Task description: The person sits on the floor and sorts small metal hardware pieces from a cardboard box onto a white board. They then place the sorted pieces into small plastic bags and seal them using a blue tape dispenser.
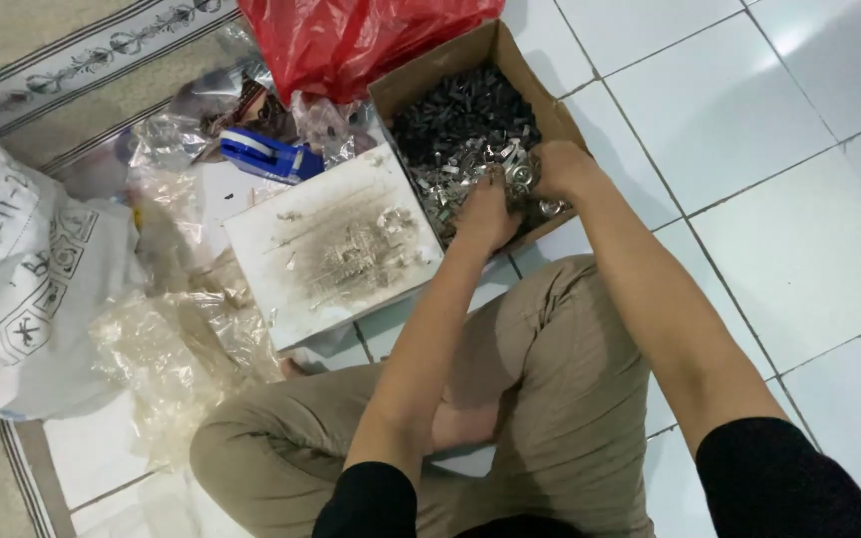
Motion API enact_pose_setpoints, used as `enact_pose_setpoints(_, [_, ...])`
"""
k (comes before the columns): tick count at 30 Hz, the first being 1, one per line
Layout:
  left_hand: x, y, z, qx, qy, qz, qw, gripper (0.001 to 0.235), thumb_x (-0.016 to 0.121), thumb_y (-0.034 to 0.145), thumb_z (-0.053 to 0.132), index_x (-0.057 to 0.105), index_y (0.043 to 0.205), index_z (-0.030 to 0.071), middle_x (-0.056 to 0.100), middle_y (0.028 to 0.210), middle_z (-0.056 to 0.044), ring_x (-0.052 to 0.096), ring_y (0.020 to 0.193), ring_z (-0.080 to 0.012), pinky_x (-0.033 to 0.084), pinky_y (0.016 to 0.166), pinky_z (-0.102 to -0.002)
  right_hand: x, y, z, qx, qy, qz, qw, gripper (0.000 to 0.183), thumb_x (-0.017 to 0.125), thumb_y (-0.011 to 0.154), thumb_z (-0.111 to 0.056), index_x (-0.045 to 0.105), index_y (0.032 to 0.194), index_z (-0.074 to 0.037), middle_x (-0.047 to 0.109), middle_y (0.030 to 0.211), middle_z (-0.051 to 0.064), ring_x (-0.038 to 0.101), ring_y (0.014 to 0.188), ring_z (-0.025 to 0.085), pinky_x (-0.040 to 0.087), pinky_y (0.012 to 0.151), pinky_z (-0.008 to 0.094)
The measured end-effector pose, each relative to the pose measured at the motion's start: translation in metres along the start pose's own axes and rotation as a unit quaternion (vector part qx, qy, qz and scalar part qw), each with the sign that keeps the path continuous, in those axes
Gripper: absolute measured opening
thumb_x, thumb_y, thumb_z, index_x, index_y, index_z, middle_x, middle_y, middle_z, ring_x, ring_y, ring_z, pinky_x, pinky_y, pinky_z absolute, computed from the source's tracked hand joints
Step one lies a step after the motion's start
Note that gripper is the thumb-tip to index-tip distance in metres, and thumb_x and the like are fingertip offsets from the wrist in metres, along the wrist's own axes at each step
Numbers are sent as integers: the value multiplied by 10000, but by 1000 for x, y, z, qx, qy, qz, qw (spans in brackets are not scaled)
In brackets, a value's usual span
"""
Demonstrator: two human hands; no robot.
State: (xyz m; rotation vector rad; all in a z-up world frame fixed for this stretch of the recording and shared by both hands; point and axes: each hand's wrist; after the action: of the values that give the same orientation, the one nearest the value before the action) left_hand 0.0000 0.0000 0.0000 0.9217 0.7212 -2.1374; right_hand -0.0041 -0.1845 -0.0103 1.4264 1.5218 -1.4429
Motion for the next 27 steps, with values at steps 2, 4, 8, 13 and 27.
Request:
enact_pose_setpoints(2, [0, 4, 10, 0, -18, 0, 1000, 725, 775, 820, 179, 491, 1432, -85, 530, 1379, -327, 552, 1305, -471, 558, 1028, -559, -5, -4, -7, 13, 23, -28, 999, 547, 805, 720, -171, 731, 1237, -7, 734, 1125, 253, 693, 1070, 459, 607, 862, 553])
enact_pose_setpoints(4, [13, 13, 9, -1, -37, 0, 999, 698, 765, 815, 103, 489, 1415, -125, 502, 1391, -369, 541, 1306, -504, 547, 1049, -564, 4, 0, -6, 26, 45, -58, 997, 626, 760, 737, -46, 676, 1355, 3, 708, 1228, 274, 662, 1146, 474, 587, 934, 574])
enact_pose_setpoints(8, [56, 42, -14, -24, -60, -24, 998, 689, 750, 820, 112, 507, 1431, -93, 425, 1520, -333, 468, 1394, -511, 475, 1144, -567, 20, 13, 2, 41, 33, -62, 997, 620, 754, 730, 0, 696, 1343, -73, 715, 1240, 230, 664, 1181, 423, 583, 956, 535])
enact_pose_setpoints(13, [70, 41, -22, -53, -137, 7, 989, 565, 693, 824, 45, 573, 1363, -74, 546, 1386, -308, 538, 1330, -475, 512, 1102, -534, 7, 6, 1, 55, 70, -83, 993, 697, 741, 756, 27, 627, 1438, -65, 662, 1344, 246, 621, 1249, 426, 550, 1008, 551])
enact_pose_setpoints(27, [68, 43, -26, -95, -296, 35, 950, 353, 633, 900, 110, 685, 1237, 19, 716, 1124, -239, 675, 1157, -424, 580, 984, -520, -8, -7, 4, 53, 135, -79, 986, 327, 660, 958, -201, 734, 1239, -51, 699, 1223, 271, 655, 1151, 448, 577, 944, 559])
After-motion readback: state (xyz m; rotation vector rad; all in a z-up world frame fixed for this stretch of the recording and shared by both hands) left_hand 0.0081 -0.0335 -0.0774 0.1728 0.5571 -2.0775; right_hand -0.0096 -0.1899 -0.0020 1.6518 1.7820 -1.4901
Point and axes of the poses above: each hand's wrist, its own y-axis towards the middle knuckle, its own x-axis out of the palm, z = x × y
